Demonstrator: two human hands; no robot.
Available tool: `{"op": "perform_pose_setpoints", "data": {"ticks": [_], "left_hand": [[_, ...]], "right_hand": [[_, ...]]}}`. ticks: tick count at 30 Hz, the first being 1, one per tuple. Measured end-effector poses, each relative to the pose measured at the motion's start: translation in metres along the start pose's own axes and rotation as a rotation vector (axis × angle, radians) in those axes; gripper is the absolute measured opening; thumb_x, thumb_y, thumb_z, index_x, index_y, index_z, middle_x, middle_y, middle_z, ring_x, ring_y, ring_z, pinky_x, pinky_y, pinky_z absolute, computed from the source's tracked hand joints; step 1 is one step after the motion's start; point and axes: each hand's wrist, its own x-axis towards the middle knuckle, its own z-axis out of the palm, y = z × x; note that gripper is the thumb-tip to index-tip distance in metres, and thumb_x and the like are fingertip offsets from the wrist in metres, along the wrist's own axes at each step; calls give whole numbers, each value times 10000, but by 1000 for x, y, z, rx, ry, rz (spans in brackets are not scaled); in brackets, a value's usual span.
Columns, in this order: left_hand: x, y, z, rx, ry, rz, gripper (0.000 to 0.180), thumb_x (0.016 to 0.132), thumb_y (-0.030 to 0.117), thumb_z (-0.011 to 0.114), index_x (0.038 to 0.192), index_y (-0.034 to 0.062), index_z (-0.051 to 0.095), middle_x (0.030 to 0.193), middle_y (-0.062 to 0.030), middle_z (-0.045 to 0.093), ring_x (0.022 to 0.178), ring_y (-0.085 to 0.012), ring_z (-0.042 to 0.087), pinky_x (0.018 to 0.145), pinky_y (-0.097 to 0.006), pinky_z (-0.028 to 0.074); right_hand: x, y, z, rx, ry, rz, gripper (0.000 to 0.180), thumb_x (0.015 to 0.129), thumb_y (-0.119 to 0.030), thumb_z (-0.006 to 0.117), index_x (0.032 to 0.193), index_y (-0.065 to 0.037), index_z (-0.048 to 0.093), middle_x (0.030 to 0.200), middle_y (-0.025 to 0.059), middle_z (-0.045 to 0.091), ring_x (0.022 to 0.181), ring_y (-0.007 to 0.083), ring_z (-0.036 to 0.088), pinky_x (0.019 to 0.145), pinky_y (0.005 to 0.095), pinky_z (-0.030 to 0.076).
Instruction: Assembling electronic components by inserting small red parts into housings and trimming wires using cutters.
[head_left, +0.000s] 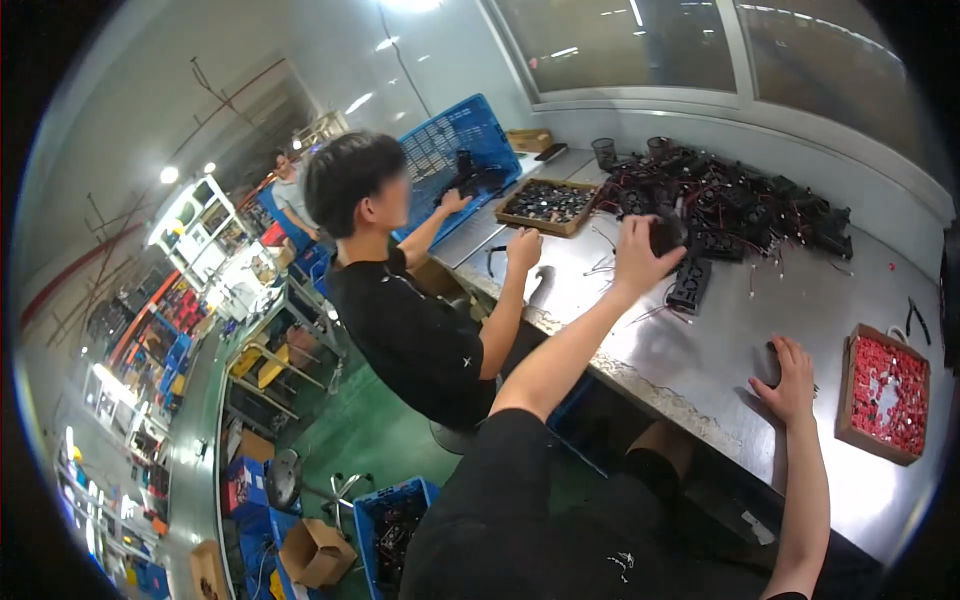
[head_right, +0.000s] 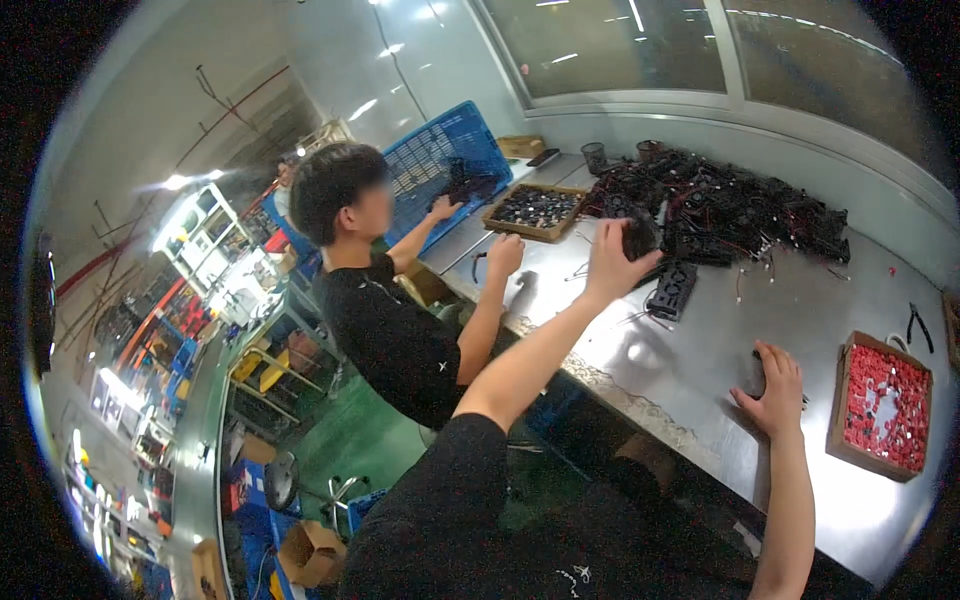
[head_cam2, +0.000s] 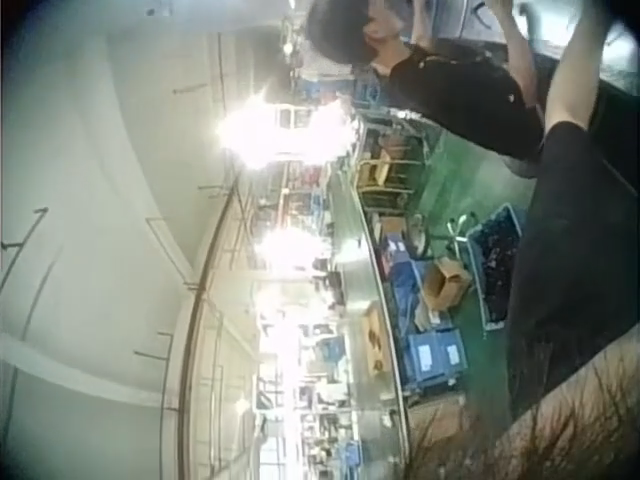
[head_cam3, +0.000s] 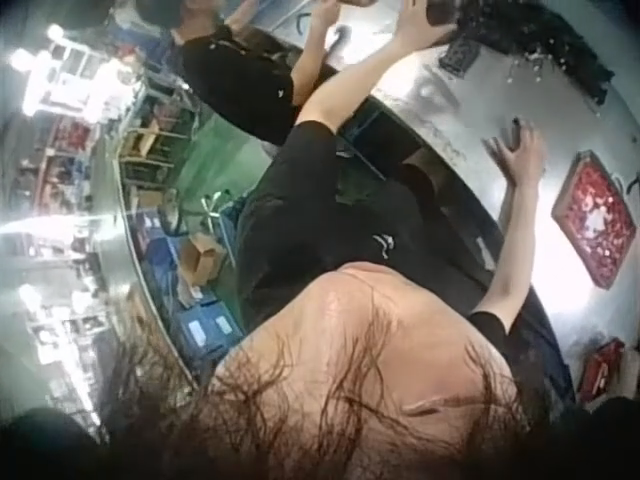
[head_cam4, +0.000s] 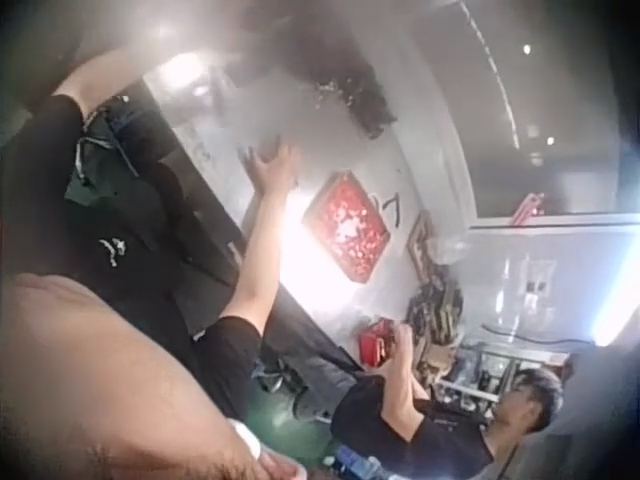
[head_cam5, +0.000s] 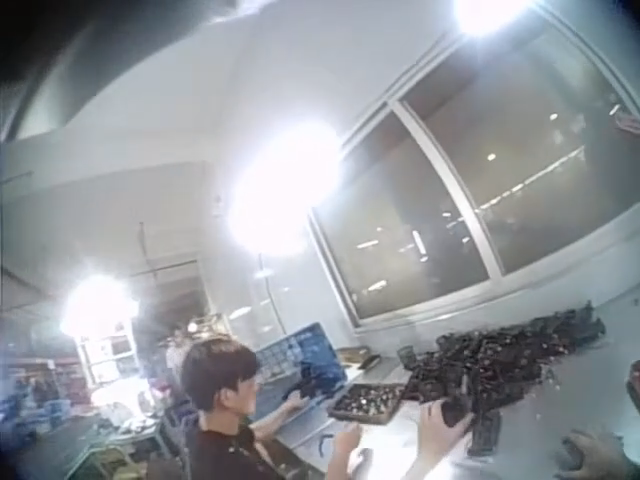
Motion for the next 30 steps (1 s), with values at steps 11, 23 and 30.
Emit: {"op": "perform_pose_setpoints", "data": {"ticks": [11, 23, 30], "left_hand": [[-178, 185, 26, -891, -345, -56, 724, 850, 178, 864, 1432, 66, 449, 1366, -111, 532, 1321, -251, 527, 1158, -426, 416], [-111, 203, 109, -1141, -611, -181, 576, 955, 61, 686, 1473, 80, 436, 1234, -67, 565, 1113, -164, 596, 977, -330, 519], [-65, 151, 164, -1104, -826, -407, 422, 1117, 425, 476, 1367, 97, 567, 1224, -66, 682, 1106, -179, 670, 927, -330, 556]], "right_hand": [[-12, 2, -1, 872, -97, -199, 1222, 658, -346, 952, 1643, -47, 293, 1475, 174, 552, 1354, 317, 557, 1149, 435, 436], [-22, 41, 22, 1126, 176, 199, 845, 949, -236, 719, 1625, -43, 252, 1506, 163, 495, 1352, 278, 526, 1168, 421, 403], [-12, 32, 6, 774, 161, 290, 973, 783, -394, 854, 1548, -63, 352, 1403, 212, 583, 1303, 345, 595, 1102, 456, 460]]}}
